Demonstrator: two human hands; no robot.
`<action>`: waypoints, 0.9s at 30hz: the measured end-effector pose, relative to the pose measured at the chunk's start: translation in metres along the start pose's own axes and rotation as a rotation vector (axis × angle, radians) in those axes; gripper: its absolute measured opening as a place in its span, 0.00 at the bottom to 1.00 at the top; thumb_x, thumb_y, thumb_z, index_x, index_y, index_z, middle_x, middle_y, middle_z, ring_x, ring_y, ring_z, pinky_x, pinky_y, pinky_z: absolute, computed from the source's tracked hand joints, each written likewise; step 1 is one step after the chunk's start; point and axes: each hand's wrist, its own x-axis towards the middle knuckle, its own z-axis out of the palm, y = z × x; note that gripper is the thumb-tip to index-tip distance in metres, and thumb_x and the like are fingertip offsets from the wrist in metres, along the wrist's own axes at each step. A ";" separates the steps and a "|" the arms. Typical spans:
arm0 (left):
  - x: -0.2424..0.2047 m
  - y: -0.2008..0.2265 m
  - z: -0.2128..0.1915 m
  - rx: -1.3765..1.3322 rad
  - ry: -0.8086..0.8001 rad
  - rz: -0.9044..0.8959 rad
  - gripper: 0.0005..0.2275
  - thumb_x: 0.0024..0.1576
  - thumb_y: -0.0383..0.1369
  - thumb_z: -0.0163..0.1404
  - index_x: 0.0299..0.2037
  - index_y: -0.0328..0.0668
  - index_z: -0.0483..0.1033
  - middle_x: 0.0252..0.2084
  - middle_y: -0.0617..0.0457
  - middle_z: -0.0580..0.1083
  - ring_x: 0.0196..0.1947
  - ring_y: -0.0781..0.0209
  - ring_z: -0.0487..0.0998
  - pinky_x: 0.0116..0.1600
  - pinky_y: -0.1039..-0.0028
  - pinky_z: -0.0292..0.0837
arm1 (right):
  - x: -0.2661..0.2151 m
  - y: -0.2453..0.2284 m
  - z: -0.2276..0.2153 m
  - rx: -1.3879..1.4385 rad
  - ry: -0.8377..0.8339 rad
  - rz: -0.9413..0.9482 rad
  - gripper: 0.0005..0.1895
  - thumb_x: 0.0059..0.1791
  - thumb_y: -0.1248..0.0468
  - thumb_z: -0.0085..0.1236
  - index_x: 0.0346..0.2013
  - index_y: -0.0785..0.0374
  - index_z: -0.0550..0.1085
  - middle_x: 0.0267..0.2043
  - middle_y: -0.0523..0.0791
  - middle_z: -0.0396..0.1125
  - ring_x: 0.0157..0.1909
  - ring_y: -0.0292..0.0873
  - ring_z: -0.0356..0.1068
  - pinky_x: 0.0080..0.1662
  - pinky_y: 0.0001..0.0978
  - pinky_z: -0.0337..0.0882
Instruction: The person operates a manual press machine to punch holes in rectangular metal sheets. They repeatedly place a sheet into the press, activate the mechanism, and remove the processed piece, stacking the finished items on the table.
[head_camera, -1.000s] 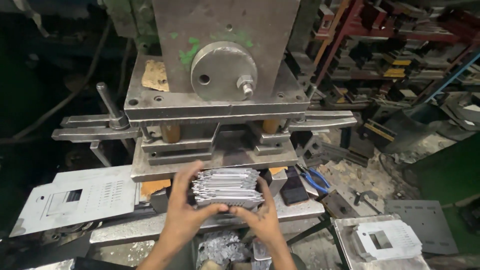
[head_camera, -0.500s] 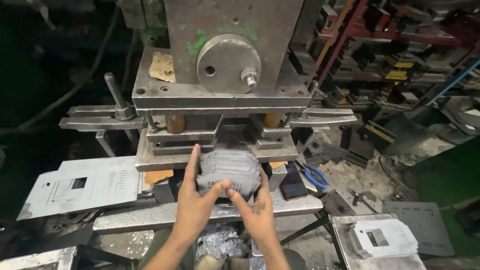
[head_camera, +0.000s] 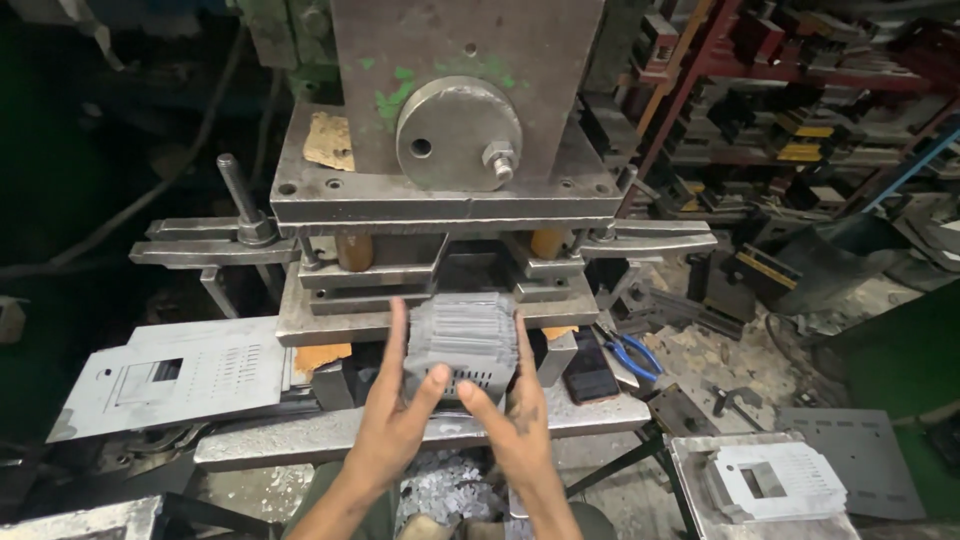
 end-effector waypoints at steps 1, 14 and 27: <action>0.000 0.001 0.000 0.037 0.031 0.103 0.40 0.62 0.35 0.51 0.77 0.42 0.34 0.73 0.40 0.59 0.69 0.55 0.64 0.69 0.70 0.57 | 0.001 -0.002 -0.002 0.001 -0.020 -0.015 0.51 0.46 0.67 0.61 0.77 0.68 0.42 0.68 0.56 0.63 0.66 0.47 0.66 0.66 0.37 0.65; 0.005 0.000 0.004 -0.013 -0.048 0.068 0.47 0.56 0.35 0.56 0.78 0.44 0.30 0.72 0.39 0.61 0.67 0.55 0.65 0.69 0.71 0.56 | 0.005 0.002 -0.006 0.149 -0.061 0.041 0.55 0.44 0.71 0.60 0.78 0.60 0.38 0.66 0.54 0.64 0.63 0.47 0.68 0.62 0.40 0.68; 0.008 0.002 0.000 -0.011 -0.015 0.041 0.49 0.54 0.33 0.59 0.77 0.43 0.30 0.72 0.39 0.61 0.67 0.56 0.66 0.68 0.71 0.59 | 0.004 0.009 -0.005 -0.003 0.046 0.063 0.57 0.41 0.72 0.64 0.76 0.60 0.39 0.66 0.51 0.63 0.62 0.46 0.69 0.60 0.40 0.71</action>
